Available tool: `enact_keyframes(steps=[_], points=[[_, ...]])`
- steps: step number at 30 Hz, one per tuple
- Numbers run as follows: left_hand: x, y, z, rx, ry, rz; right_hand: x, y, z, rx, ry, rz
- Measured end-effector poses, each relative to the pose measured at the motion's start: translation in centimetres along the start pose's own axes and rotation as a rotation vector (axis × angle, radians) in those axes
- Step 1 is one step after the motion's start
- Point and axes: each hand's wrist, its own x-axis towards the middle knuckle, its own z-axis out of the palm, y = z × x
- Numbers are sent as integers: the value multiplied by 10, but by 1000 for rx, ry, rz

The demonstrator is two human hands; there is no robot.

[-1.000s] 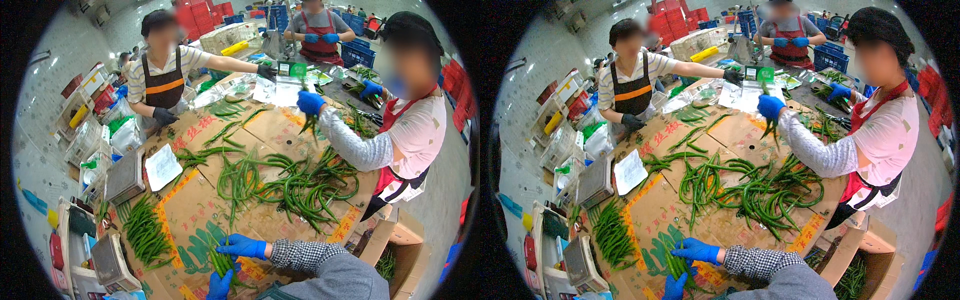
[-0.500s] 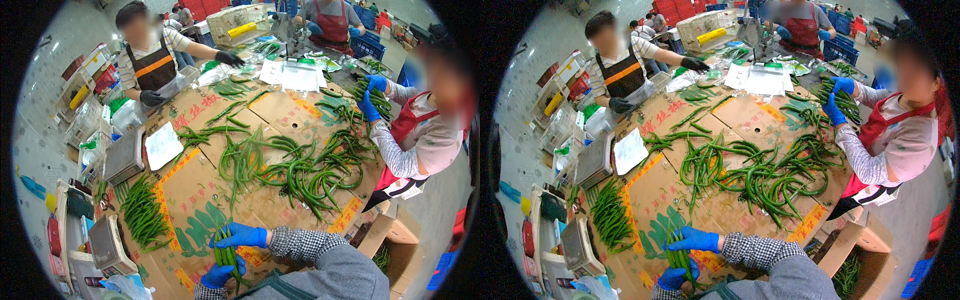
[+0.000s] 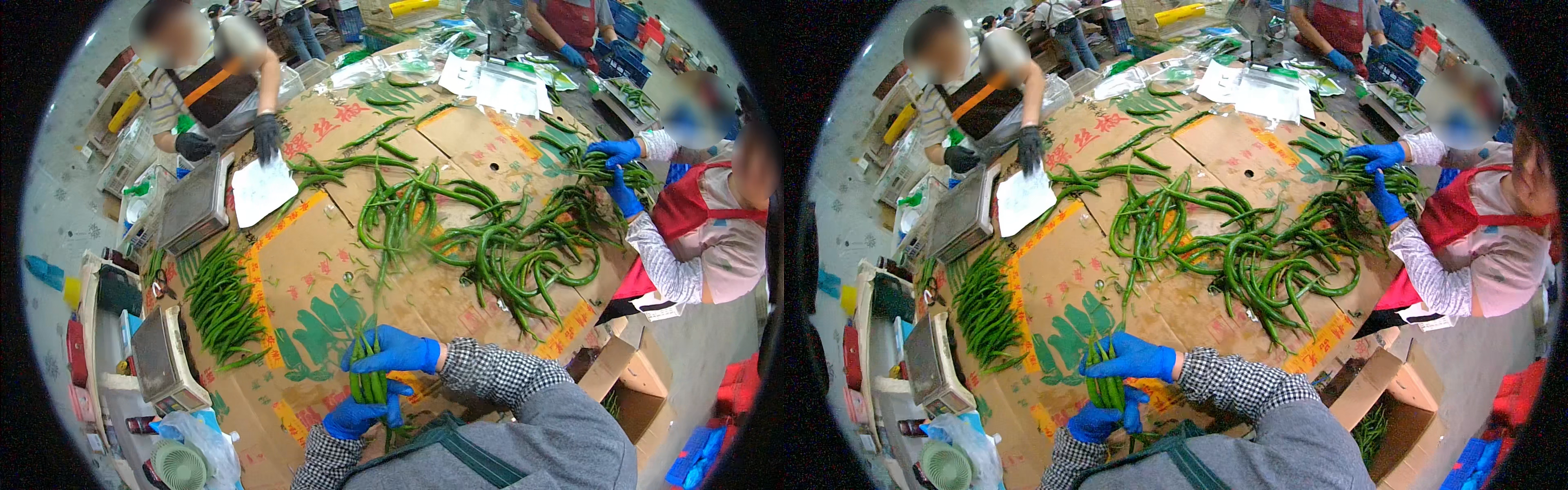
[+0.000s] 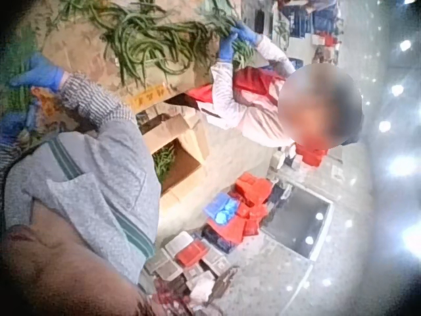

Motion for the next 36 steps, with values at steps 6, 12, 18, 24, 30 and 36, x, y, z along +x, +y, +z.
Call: enact_keyframes(steps=[6,12,18,24,30,36], points=[[2,6,15,137,292,50,1,9,-6,-9,139,29],[-4,1,6,-149,404,372,-26,27,-27,-369,409,-254],[-12,-6,-31,-538,-181,515,-98,-7,-59,-712,709,-153],[-14,-7,-9,-560,328,500,-159,-31,-122,-1415,1451,-7],[0,-3,8,-427,420,423,-151,17,-104,-1450,1171,205],[-1,-2,16,-421,397,413,-143,12,-85,-1264,829,64]])
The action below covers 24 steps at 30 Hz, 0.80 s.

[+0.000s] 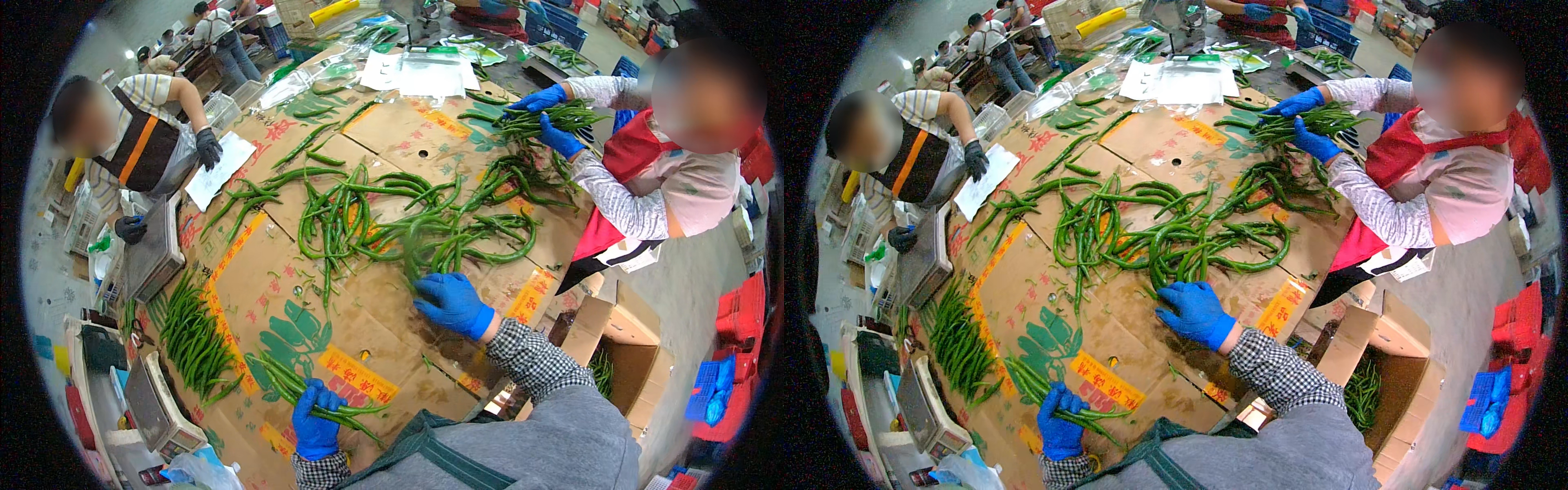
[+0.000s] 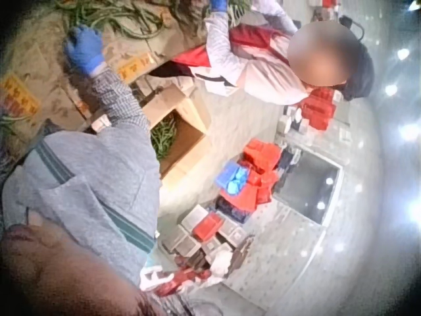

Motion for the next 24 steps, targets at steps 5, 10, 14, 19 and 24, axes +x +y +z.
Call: enact_keyframes(steps=[5,10,14,19,24], points=[[-2,3,-11,-1,6,14,23,4,-26,205,-23,-2],[-2,0,-14,-45,-6,-14,82,37,-17,-174,563,-75],[-6,3,-17,4,65,-4,80,12,-11,-175,-13,-88],[-8,8,-21,-13,121,26,128,-2,-6,232,-5,-76],[-2,7,-16,-37,134,-13,214,28,23,127,97,69]])
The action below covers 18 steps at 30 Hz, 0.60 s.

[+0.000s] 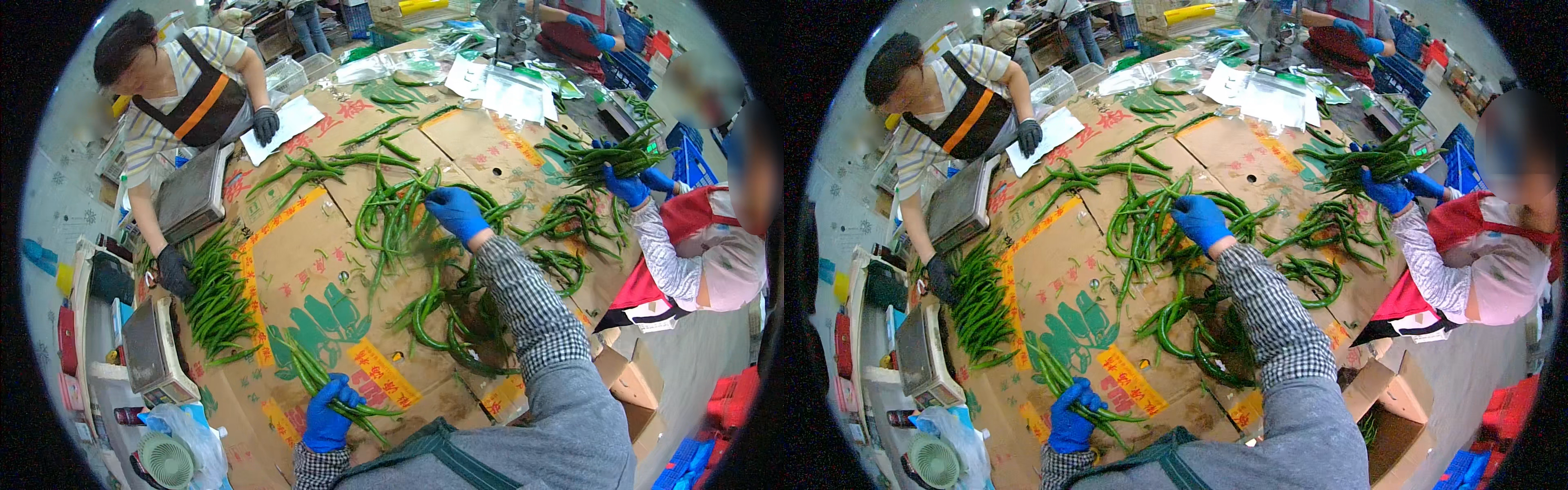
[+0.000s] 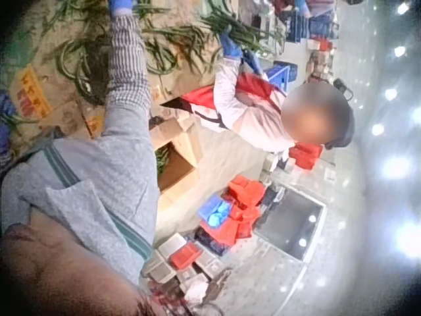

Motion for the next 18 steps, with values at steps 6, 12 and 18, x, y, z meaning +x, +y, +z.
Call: enact_keyframes(steps=[6,12,18], points=[[-1,4,-2,24,31,24,23,-19,41,-163,-25,192],[1,0,-11,-33,44,29,18,15,50,568,210,299],[-1,-1,-15,-14,92,39,-25,-28,-5,1480,-129,337]])
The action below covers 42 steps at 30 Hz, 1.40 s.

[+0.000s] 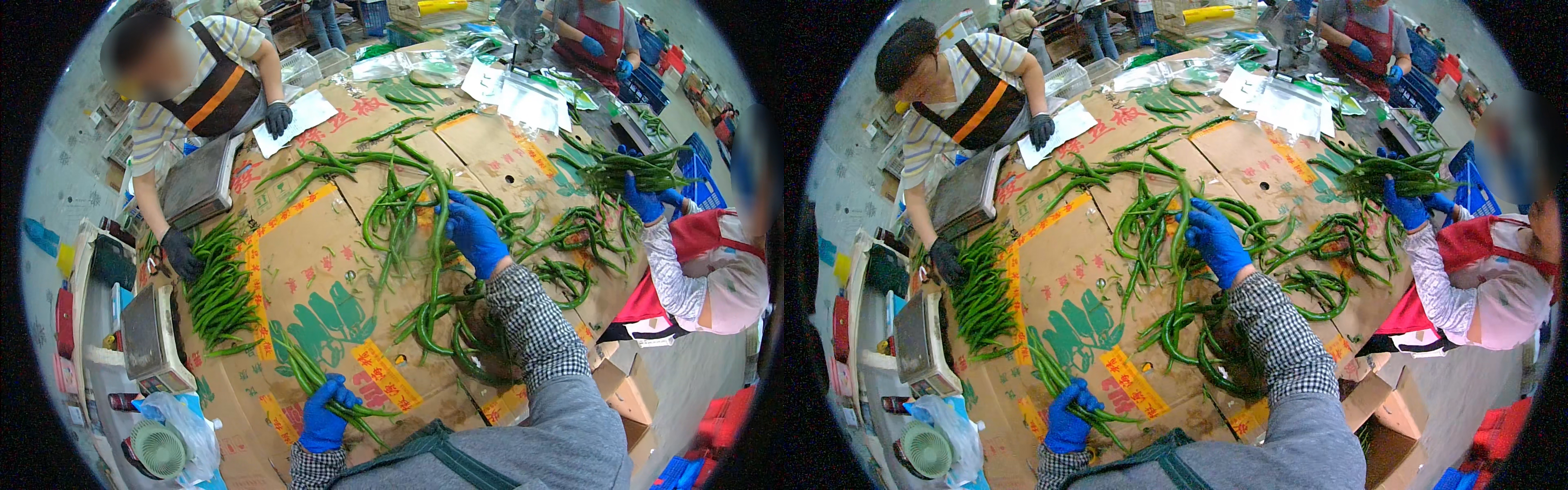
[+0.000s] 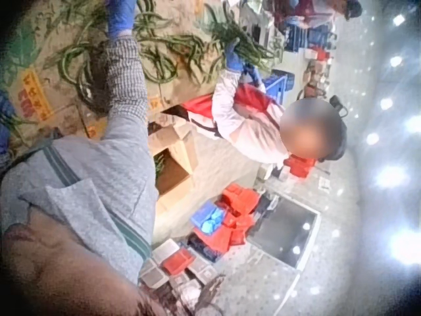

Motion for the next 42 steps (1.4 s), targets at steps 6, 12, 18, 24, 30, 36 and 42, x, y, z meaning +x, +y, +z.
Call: enact_keyframes(steps=[6,12,18,24,30,36,42], points=[[10,14,35,58,-124,-13,-49,-3,10,60,-92,117],[17,17,65,95,-174,17,-87,0,27,38,-150,340],[35,-5,71,-12,-139,10,-144,30,69,-650,-536,94],[28,-17,76,106,-74,-6,-144,53,75,-1049,-766,-353],[18,-5,60,84,-18,-7,3,-10,-28,-1840,-22,-252],[11,14,54,92,15,60,-8,-39,-11,-1646,23,-804],[26,19,68,95,-26,162,-50,-33,72,-1107,-229,-563]])
